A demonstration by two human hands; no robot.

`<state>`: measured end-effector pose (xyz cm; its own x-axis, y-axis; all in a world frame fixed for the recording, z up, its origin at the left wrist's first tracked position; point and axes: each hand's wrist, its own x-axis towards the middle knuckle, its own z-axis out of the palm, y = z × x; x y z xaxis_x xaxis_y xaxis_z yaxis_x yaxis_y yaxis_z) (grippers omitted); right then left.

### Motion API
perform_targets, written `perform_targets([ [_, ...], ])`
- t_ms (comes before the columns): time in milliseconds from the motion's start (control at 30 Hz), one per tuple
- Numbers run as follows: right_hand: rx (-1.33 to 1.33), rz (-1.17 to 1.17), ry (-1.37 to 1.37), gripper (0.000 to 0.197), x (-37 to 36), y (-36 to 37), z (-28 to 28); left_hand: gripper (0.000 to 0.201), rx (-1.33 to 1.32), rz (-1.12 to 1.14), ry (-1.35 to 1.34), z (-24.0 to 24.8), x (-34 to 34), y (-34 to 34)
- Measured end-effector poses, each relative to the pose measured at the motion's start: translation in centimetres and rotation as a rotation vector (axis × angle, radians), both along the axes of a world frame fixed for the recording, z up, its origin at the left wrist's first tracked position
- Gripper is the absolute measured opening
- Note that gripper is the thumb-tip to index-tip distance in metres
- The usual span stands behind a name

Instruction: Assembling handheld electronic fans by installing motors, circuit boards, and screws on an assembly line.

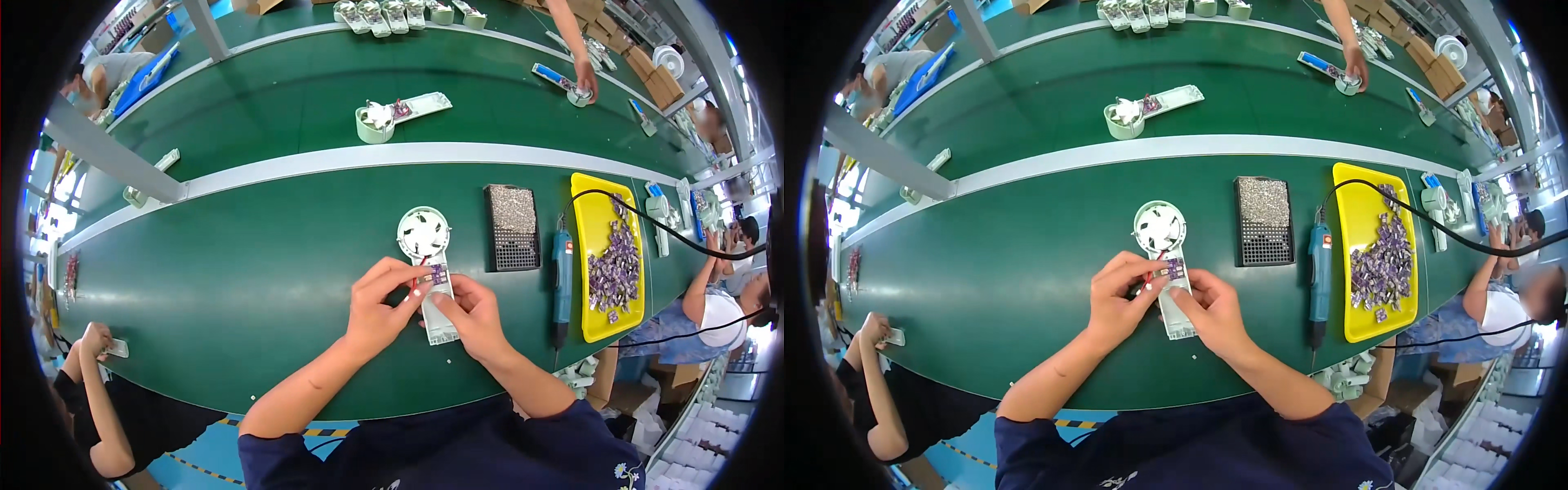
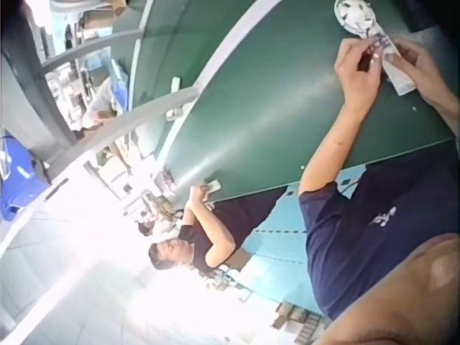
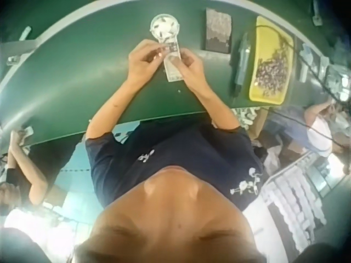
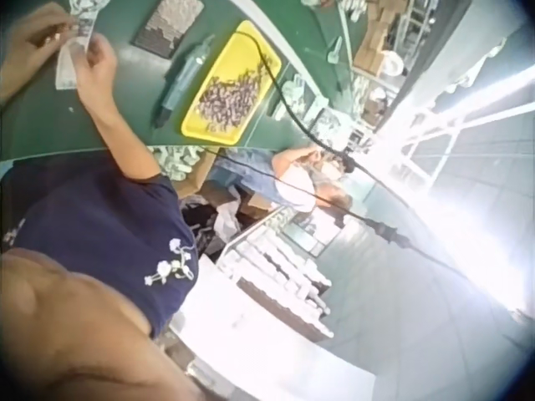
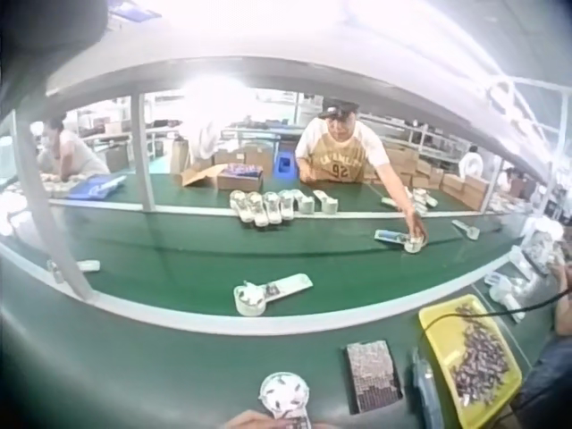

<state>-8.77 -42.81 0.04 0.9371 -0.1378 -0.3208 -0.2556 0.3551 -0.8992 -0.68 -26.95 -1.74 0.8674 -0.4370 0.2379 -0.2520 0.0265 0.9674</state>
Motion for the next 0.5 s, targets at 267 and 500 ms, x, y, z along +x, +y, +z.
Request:
perform_targets([
  [267,-0.026,0.016,-0.010,0.027,-0.28,0.20,0.06,0.030,-0.057,0.043,0.004,0.05,-0.17,-0.15],
  [500,-0.208,0.059,0.026,0.031,-0.24,-0.47,0.52,0.028,-0.046,0.040,0.003,-0.02,0.11,0.28],
])
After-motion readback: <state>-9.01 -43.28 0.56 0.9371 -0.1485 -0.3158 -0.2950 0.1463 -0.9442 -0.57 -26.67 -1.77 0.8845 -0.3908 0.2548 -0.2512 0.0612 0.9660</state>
